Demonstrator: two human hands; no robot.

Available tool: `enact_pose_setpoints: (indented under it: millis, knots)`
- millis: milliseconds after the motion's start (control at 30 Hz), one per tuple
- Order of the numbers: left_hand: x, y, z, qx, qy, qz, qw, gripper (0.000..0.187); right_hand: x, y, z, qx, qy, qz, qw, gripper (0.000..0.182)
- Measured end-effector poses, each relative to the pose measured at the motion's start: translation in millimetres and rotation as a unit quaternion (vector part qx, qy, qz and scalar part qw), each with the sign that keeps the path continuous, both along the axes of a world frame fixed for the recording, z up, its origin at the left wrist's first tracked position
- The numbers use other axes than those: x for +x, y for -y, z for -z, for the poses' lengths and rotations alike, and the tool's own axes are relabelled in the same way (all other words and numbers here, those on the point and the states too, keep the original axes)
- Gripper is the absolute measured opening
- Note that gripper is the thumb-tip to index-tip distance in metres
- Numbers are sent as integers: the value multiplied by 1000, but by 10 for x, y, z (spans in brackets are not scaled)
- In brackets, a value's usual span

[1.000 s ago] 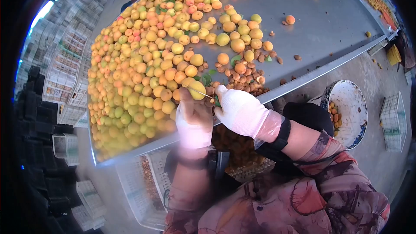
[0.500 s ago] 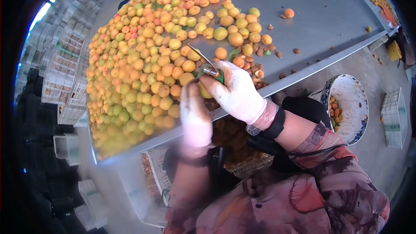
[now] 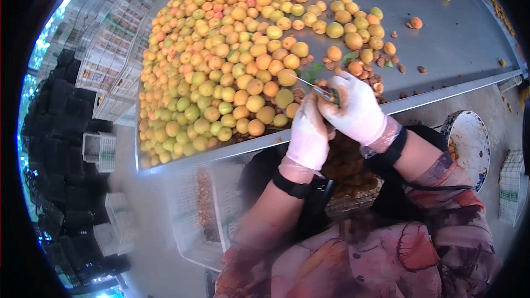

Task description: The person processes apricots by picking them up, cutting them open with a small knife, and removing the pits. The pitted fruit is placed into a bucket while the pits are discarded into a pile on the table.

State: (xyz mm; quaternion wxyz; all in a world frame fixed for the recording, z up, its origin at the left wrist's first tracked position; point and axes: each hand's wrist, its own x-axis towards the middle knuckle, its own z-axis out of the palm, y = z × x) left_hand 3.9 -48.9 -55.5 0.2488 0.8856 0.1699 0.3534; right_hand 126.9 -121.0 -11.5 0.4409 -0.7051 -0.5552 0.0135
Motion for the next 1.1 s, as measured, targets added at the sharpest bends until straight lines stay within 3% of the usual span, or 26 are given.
enact_pose_setpoints:
  millis: [167,333,433,467,500,533,567,600,667,733,800,867,933,967,1000,1033,1067,1100]
  knots:
    - [-101,141,-217,-289,-81,61,952,47,29,136,0,-2,68,-59,996,21]
    - [-45,162,-143,-388,-37,65,919,38,20,199,-61,-35,72,-77,994,22]
    - [5,122,-213,-442,-34,57,895,34,-117,61,4,41,-106,32,993,21]
    - [59,87,-131,-442,-29,55,895,34,-140,19,79,39,-103,28,993,21]
    - [130,62,-92,-207,36,7,978,34,-171,-20,129,72,-165,48,983,20]
    - [156,51,-49,43,97,-41,994,34,-190,-37,158,105,-227,68,966,19]
    - [130,49,0,-27,36,-31,999,35,-189,-32,166,106,-223,78,966,17]
    - [121,58,-63,-28,37,-32,998,35,-210,-15,111,104,-222,77,966,17]
    - [111,60,-139,-152,-6,-19,988,38,-273,27,-2,44,-148,113,982,17]
    - [67,110,-59,-135,20,-34,990,35,-278,68,16,43,-141,99,984,19]
    - [19,185,-21,-124,46,-46,990,33,-296,182,-57,21,-15,52,998,20]
    - [-40,206,-57,-139,40,15,989,29,-304,241,-144,-13,-1,41,999,19]
    - [-112,204,-92,-255,-34,86,962,22,-295,277,-204,-40,62,-20,997,17]
    - [-91,276,-34,-524,82,113,840,16,-270,301,-211,-48,65,-51,995,18]
    - [-75,342,-21,-741,186,127,632,12,-256,316,-220,-52,67,-44,995,18]
    - [-72,368,-10,-592,89,85,796,5,-252,327,-233,-70,73,-79,992,19]
    - [-95,359,-5,-760,142,112,624,6,-240,332,-247,-87,80,-114,986,21]
    - [-114,322,76,-763,140,117,620,6,-220,326,-247,-78,121,-136,980,23]
